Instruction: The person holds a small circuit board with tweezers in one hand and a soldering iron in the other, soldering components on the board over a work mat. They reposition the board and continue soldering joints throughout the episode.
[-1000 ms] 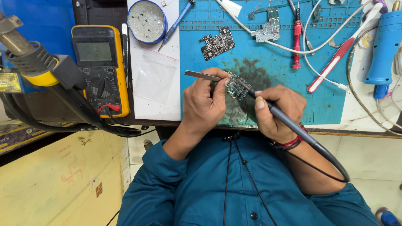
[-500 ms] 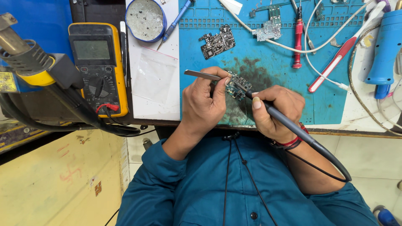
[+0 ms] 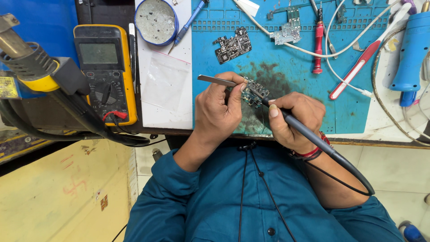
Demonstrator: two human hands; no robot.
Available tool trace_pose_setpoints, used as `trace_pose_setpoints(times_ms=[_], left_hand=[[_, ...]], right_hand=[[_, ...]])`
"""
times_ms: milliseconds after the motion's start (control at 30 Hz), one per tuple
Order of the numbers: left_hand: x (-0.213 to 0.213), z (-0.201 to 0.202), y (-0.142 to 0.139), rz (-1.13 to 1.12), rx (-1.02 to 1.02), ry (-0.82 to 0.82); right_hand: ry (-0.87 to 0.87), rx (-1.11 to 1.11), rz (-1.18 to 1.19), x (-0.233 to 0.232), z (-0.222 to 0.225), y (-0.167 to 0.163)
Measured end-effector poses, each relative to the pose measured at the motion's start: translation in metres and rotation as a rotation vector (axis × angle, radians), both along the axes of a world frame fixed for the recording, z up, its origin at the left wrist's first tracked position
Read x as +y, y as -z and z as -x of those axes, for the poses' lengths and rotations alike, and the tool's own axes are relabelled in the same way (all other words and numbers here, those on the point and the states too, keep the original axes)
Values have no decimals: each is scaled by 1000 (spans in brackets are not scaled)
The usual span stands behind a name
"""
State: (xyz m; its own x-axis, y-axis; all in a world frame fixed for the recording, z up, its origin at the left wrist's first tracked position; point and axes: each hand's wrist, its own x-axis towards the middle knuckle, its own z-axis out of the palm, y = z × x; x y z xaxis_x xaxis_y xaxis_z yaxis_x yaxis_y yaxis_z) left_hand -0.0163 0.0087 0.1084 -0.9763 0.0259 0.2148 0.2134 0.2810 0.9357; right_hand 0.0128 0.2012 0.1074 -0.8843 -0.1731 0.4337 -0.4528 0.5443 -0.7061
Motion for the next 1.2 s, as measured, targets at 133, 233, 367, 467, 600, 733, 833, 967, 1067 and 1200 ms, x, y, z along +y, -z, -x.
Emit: trace_pose_setpoints(times_ms=[133, 233, 367, 467, 600, 733, 833, 967, 1067, 1200], left_hand=[[0, 0, 0, 13, 5, -4], [0, 0, 0, 10, 6, -3], [0, 0, 0, 5, 13, 0], [-1, 0, 0, 14, 15, 2], [-1, 0, 1, 18, 6, 0], [0, 0, 2, 20, -16, -6], [0, 0, 3, 8, -14, 3], [1, -1, 3, 15, 0, -5], [1, 0, 3, 21, -5, -8], [2, 0, 2, 3, -12, -10]], right_hand=[[10, 0, -11, 0, 0, 0], [2, 5, -7, 0, 0, 0], [4, 5, -9, 0, 0, 0], [11, 9, -9, -1, 0, 0], [1, 5, 1, 0, -2, -1], [138, 29, 35, 0, -4, 1], [182, 105, -15, 2, -4, 5], [149, 69, -2, 8, -5, 9], [93, 64, 52, 9, -6, 12], [45, 71, 9, 7, -5, 11]])
